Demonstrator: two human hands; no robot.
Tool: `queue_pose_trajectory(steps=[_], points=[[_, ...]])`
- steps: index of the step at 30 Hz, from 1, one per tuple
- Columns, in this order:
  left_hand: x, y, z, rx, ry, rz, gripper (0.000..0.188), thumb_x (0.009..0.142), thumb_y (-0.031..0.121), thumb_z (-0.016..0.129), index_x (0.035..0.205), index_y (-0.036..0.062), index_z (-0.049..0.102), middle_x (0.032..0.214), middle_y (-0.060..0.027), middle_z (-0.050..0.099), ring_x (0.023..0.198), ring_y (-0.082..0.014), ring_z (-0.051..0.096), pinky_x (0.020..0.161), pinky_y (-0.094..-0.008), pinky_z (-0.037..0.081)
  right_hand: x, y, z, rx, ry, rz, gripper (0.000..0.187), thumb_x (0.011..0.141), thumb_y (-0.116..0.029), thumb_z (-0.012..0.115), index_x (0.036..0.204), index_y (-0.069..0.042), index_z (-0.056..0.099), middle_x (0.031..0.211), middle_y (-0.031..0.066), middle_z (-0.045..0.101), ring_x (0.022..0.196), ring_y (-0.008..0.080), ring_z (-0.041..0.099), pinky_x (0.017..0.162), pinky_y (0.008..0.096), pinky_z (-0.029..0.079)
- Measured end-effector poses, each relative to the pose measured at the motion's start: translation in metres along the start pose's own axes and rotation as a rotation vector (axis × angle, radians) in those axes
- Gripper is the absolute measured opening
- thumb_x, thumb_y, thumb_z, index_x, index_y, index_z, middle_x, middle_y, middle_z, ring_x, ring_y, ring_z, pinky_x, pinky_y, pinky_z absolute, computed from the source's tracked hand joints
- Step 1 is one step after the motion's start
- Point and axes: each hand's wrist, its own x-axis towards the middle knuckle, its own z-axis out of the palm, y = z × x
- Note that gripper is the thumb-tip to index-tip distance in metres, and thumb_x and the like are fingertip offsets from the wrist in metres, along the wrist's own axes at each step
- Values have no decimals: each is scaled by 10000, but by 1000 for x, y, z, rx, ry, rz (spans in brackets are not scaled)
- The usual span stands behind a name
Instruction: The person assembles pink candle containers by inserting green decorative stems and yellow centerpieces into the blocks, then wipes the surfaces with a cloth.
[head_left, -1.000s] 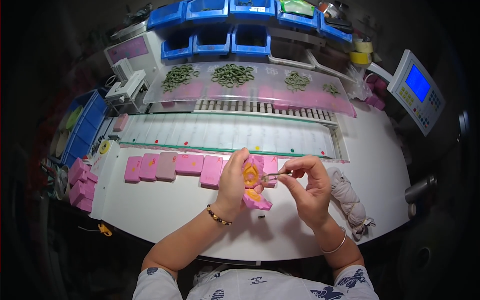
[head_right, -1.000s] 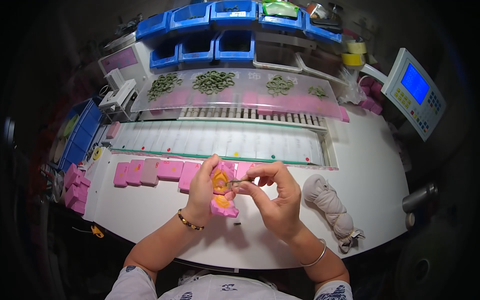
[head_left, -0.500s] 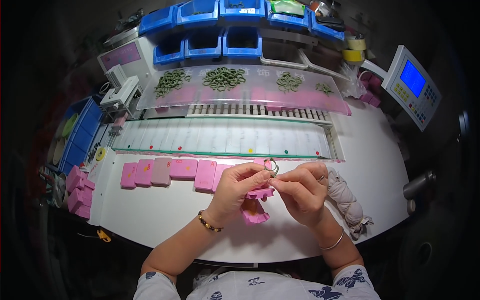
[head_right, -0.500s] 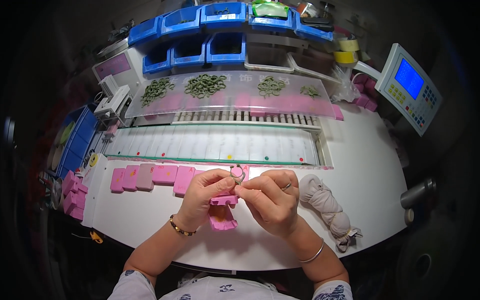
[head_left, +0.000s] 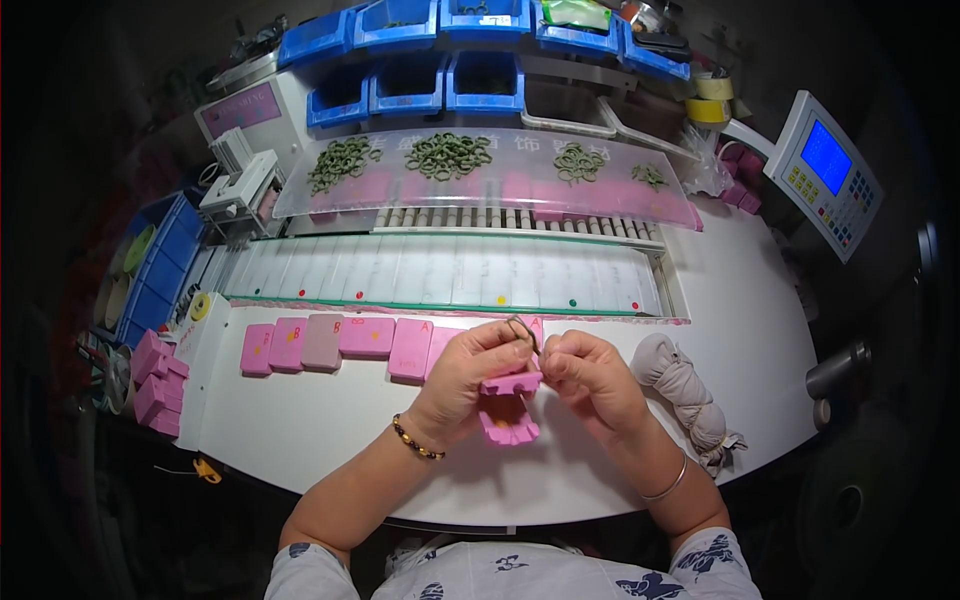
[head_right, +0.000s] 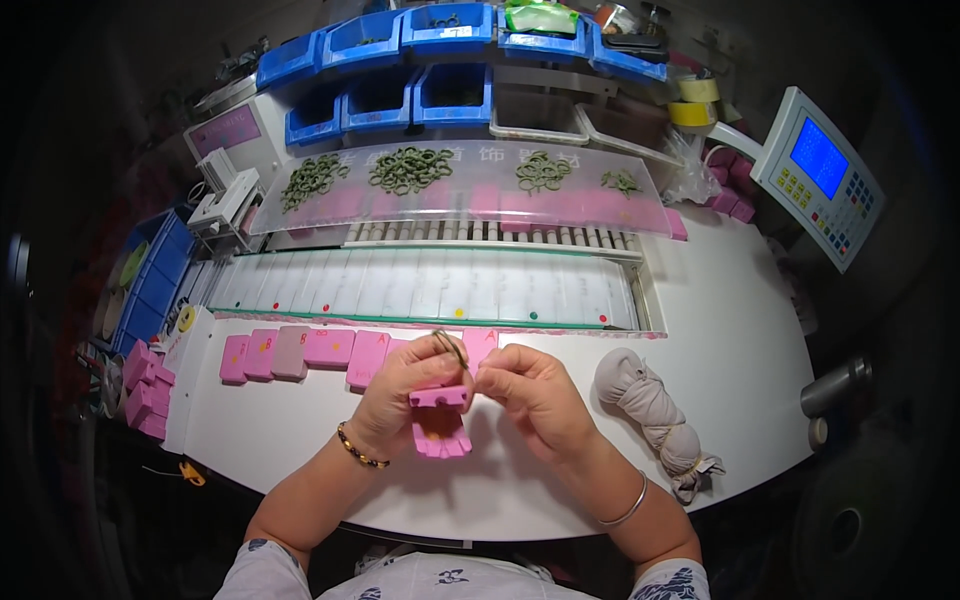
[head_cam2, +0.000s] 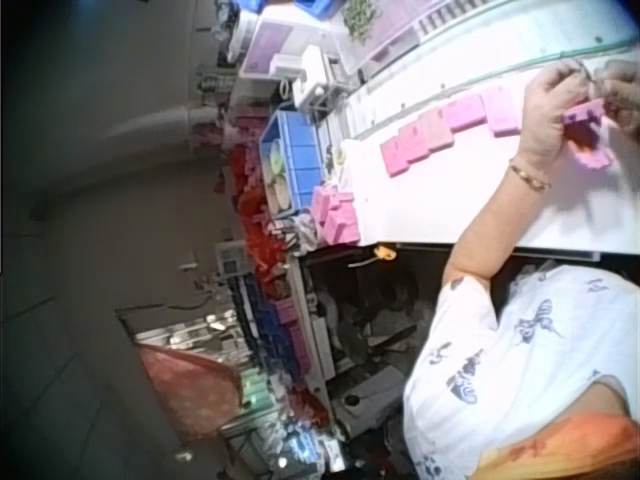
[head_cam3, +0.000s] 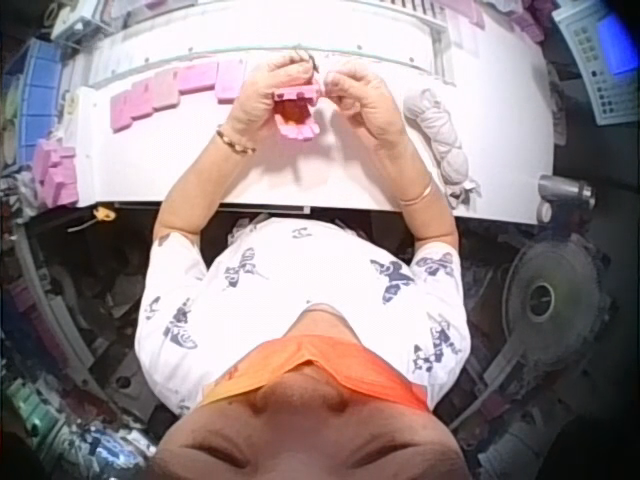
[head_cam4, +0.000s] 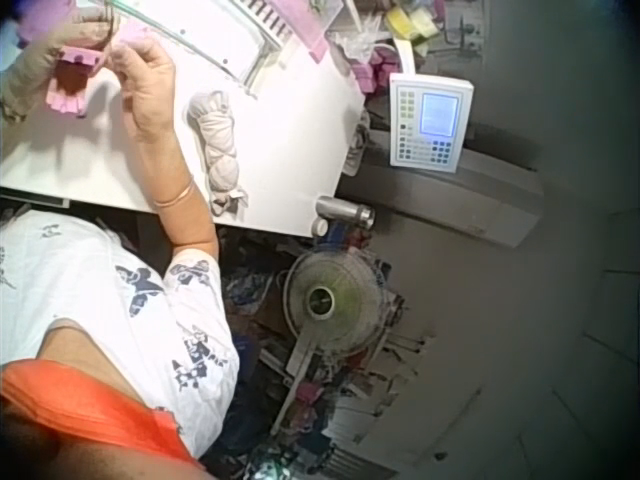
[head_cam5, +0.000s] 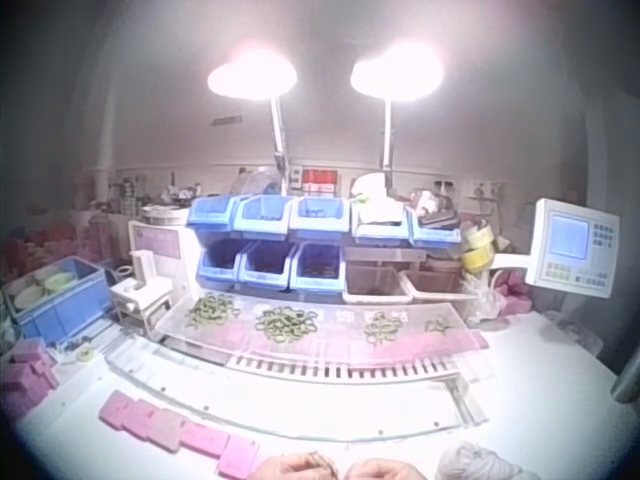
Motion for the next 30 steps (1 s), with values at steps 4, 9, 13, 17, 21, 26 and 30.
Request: queue_pose_trajectory(steps=[4,9,13,17,21,26,30], points=[[5,1,-6,171,104,224,70,925,82,647,976,35,651,889,-37,673,743,-91,618,673,-245,507,2,-8,-8,-160,60,122,71,863,-74,704,893,-46,647,887,24,618,838,114,552,761,262,430],[2,2,1,434,171,347,95,892,8,678,986,25,686,909,-14,667,794,-77,630,712,-225,513,3,-22,-1,-1086,101,-315,275,773,-147,783,1027,-89,694,960,16,636,868,132,546,780,289,423],[4,-1,0,794,182,622,106,873,-20,673,972,10,694,874,-36,654,760,-83,640,670,-224,517,1,-23,11,-1146,138,-559,288,756,-97,788,1012,-50,667,945,45,620,870,160,545,787,291,439],[4,-3,0,1019,171,776,152,829,-66,664,963,2,691,842,-65,639,675,-100,645,581,-228,512,-1,-21,14,-1170,127,-635,258,761,-49,774,998,-38,672,942,50,625,870,173,554,787,300,459],[4,-5,1,1034,165,810,161,817,-71,667,959,2,691,824,-72,635,652,-109,642,560,-232,508,-2,-21,13,-1220,113,-698,226,769,-4,752,982,-32,684,939,61,633,859,191,569,781,307,475],[2,-4,2,1011,192,758,155,813,-87,657,937,-2,695,850,-62,665,739,-116,635,645,-231,498,0,-18,16,-1191,123,-721,179,769,11,749,922,-24,663,896,63,615,813,180,559,742,294,470],[3,-5,2,985,204,719,108,844,-51,676,938,-1,692,850,-51,662,743,-94,638,642,-216,499,-2,-17,17,-1135,212,-710,203,762,13,764,786,-24,565,803,56,552,735,150,513,672,277,446]])
